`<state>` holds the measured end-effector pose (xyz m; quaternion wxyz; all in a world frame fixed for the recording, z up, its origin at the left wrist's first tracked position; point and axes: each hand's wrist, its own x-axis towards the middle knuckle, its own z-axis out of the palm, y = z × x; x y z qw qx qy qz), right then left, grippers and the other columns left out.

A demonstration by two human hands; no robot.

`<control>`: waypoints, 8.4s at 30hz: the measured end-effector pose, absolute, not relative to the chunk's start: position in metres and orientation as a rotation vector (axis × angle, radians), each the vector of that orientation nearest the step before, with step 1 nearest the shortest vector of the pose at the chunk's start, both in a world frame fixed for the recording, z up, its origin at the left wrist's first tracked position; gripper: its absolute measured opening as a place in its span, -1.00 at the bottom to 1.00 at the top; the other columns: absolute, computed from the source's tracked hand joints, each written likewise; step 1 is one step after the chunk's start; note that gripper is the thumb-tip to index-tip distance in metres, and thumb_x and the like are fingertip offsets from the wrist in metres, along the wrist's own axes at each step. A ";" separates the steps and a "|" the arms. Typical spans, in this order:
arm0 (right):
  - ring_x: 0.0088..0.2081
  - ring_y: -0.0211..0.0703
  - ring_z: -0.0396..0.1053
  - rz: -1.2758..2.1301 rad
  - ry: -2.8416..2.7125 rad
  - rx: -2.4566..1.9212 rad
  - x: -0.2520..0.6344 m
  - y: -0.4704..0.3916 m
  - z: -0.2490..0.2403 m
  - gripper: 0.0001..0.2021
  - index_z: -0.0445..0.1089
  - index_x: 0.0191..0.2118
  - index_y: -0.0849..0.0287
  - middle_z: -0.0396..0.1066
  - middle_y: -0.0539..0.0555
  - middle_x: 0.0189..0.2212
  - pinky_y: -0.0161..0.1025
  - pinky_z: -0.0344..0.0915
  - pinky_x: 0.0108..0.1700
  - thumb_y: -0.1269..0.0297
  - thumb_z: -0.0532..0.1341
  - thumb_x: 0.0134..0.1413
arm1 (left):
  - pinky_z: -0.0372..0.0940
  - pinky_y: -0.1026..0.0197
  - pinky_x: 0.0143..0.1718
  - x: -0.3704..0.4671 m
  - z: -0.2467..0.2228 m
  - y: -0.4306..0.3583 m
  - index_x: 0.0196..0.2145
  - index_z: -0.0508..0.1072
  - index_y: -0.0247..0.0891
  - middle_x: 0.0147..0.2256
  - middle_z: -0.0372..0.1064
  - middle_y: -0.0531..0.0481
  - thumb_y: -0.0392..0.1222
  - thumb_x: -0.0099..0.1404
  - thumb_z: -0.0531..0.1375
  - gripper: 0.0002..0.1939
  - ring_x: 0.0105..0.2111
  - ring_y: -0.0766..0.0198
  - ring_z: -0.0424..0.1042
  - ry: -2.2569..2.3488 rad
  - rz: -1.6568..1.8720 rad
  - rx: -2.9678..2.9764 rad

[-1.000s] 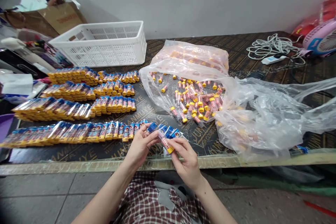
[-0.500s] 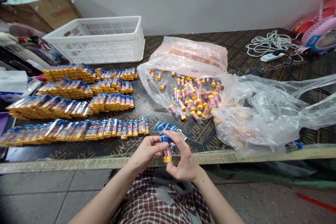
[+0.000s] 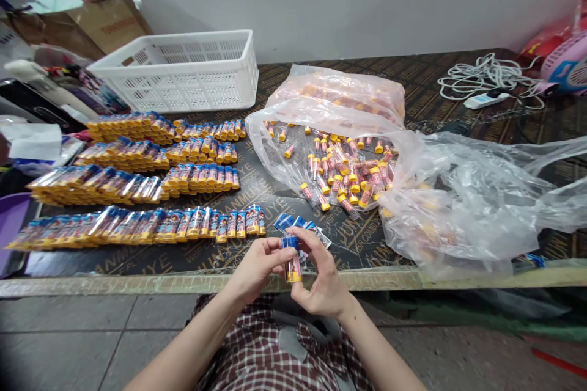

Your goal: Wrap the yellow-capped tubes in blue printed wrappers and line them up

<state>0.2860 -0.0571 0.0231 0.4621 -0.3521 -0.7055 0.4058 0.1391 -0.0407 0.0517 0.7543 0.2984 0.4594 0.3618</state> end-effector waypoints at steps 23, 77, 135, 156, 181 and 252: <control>-0.21 -0.04 0.35 0.296 -1.775 -1.531 0.338 0.032 0.007 -0.74 0.37 -0.08 0.17 0.35 0.15 -0.21 -0.10 0.31 -0.14 0.32 0.11 0.10 | 0.20 0.24 -0.31 0.117 0.039 -0.018 -0.23 0.44 -0.25 -0.37 0.46 -0.09 -0.02 0.28 0.07 -0.72 -0.37 0.19 0.44 1.760 0.423 1.986; -0.13 -0.07 0.36 0.471 -1.563 -1.206 0.298 -0.068 0.045 -0.63 0.40 -0.02 0.00 0.38 0.10 -0.16 -0.09 0.34 -0.08 0.50 0.20 0.05 | 0.26 0.33 -0.51 0.127 0.046 -0.014 -0.59 0.46 -0.35 -0.65 0.35 0.12 0.01 -0.23 0.42 -0.62 -0.63 0.42 0.33 1.250 1.321 0.362; 0.18 -0.01 0.14 1.086 -1.647 -0.854 0.272 -0.051 0.022 -0.20 -0.14 0.27 0.02 0.08 0.16 0.20 0.03 0.14 0.19 0.55 0.10 -0.14 | 0.23 0.33 -0.45 0.129 0.053 -0.039 -0.45 0.44 -0.38 -0.52 0.36 0.02 0.02 -0.08 0.36 -0.61 -0.55 0.42 0.30 0.997 0.858 0.620; -0.22 0.08 0.38 0.213 -2.167 -1.720 0.295 0.095 0.002 -0.55 0.27 0.08 0.22 0.42 0.24 -0.25 -0.09 0.28 -0.20 0.29 0.20 0.03 | 0.18 0.23 -0.33 0.112 0.039 -0.017 -0.28 0.44 -0.24 -0.39 0.48 -0.10 -0.04 0.28 0.07 -0.76 -0.37 0.16 0.44 1.807 0.329 1.943; -0.28 -0.11 0.43 0.862 -1.359 -1.446 0.334 -0.026 0.027 -0.78 0.41 -0.23 0.16 0.46 0.11 -0.27 -0.18 0.37 -0.23 0.17 0.26 -0.01 | 0.17 0.24 -0.30 0.139 0.005 -0.025 -0.39 0.36 -0.22 -0.27 0.37 -0.09 -0.33 0.25 0.04 -0.87 -0.25 0.20 0.34 1.798 0.365 2.201; 0.15 0.01 0.17 0.989 -1.882 -0.924 0.304 -0.052 0.032 -0.13 -0.10 0.27 0.04 0.13 0.15 0.16 0.00 0.16 0.17 0.56 0.10 -0.28 | 0.24 0.32 -0.49 0.141 0.055 -0.035 -0.41 0.52 -0.37 -0.54 0.34 0.02 0.02 -0.05 0.36 -0.63 -0.58 0.41 0.29 0.908 0.764 0.671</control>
